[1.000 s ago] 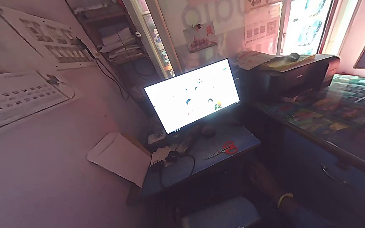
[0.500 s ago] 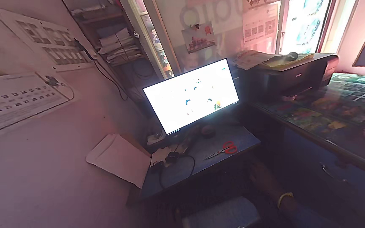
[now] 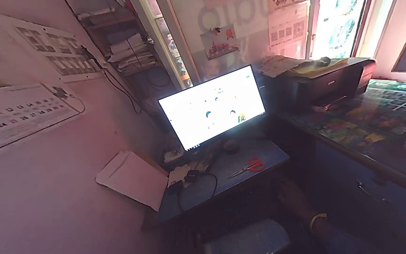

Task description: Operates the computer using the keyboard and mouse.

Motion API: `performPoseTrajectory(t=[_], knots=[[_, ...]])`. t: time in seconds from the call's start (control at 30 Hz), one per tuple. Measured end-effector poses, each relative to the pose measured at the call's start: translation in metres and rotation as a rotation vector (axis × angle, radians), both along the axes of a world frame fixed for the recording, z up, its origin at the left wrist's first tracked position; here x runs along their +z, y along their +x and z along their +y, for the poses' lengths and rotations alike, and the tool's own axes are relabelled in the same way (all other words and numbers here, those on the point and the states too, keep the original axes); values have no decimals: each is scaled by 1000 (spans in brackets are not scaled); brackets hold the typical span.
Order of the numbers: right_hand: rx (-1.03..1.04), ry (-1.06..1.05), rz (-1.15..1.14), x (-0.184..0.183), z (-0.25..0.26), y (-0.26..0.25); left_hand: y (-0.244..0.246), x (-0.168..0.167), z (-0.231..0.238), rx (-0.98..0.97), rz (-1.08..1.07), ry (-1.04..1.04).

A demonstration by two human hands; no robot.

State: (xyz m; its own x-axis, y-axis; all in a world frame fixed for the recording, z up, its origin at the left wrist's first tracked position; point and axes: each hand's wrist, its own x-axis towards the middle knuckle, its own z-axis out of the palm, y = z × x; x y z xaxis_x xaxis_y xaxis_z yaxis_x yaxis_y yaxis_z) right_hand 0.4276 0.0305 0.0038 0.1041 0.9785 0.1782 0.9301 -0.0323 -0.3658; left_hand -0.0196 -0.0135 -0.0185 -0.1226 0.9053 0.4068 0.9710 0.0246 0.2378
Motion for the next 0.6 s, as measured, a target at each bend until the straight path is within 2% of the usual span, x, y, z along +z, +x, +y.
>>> performPoseTrajectory(t=[0.33,0.6], knots=[[-2,1,22,-1,1,1,-8,-22,6,25,46,-12],[2,28,12,-2,0,1,-3,-13,4,27,45,-2]])
